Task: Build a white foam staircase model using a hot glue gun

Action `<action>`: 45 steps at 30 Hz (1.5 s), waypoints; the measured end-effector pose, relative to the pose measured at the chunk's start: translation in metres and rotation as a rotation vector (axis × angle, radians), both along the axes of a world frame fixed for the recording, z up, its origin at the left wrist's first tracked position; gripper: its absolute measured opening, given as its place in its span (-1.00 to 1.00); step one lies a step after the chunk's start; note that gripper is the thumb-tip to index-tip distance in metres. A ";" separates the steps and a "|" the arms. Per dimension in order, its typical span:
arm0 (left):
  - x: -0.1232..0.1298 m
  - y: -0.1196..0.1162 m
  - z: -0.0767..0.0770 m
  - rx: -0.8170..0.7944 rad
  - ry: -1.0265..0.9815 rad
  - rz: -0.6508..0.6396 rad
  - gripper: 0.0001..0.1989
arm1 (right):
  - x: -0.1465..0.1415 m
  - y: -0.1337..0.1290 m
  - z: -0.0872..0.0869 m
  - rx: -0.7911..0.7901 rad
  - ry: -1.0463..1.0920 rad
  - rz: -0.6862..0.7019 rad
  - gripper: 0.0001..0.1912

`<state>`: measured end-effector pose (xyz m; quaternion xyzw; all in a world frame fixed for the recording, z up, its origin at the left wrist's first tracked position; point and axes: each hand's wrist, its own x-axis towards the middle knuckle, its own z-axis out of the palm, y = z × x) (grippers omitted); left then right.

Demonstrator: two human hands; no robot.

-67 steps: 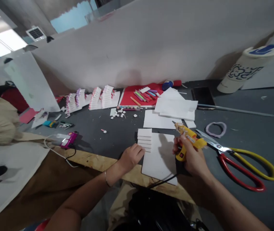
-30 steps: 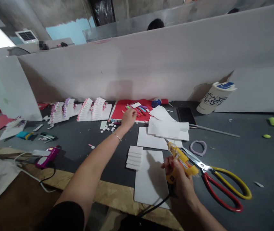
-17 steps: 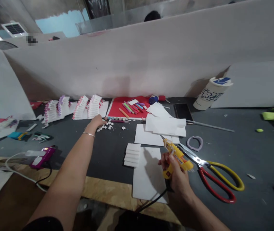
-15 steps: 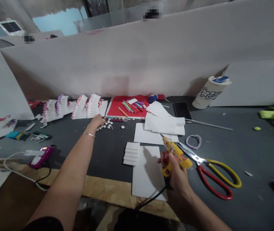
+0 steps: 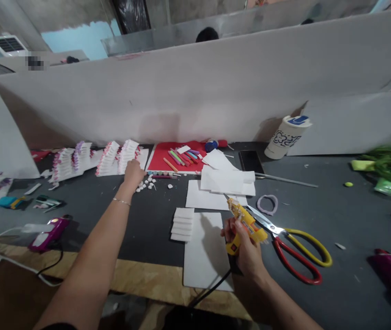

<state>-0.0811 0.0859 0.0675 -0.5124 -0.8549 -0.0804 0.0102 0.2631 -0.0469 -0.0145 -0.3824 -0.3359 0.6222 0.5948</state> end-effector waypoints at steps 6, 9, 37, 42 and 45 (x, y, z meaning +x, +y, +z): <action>0.097 0.058 -0.010 0.034 -0.152 -0.479 -0.71 | -0.001 0.000 0.000 0.014 0.034 -0.001 -0.73; 0.141 0.093 -0.029 -0.022 -0.209 -0.619 -0.77 | -0.002 0.001 0.000 0.022 0.030 -0.009 -0.70; 0.109 0.070 -0.022 -0.201 -0.376 -0.663 -0.64 | -0.001 0.000 0.002 0.055 -0.128 0.048 -0.63; 0.134 0.051 -0.018 -0.177 -0.308 -0.733 -0.73 | -0.001 -0.001 0.002 0.058 -0.121 0.065 -0.63; 0.158 0.034 -0.024 -0.206 -0.304 -0.823 -0.74 | 0.000 -0.002 -0.001 0.050 -0.074 0.061 -0.65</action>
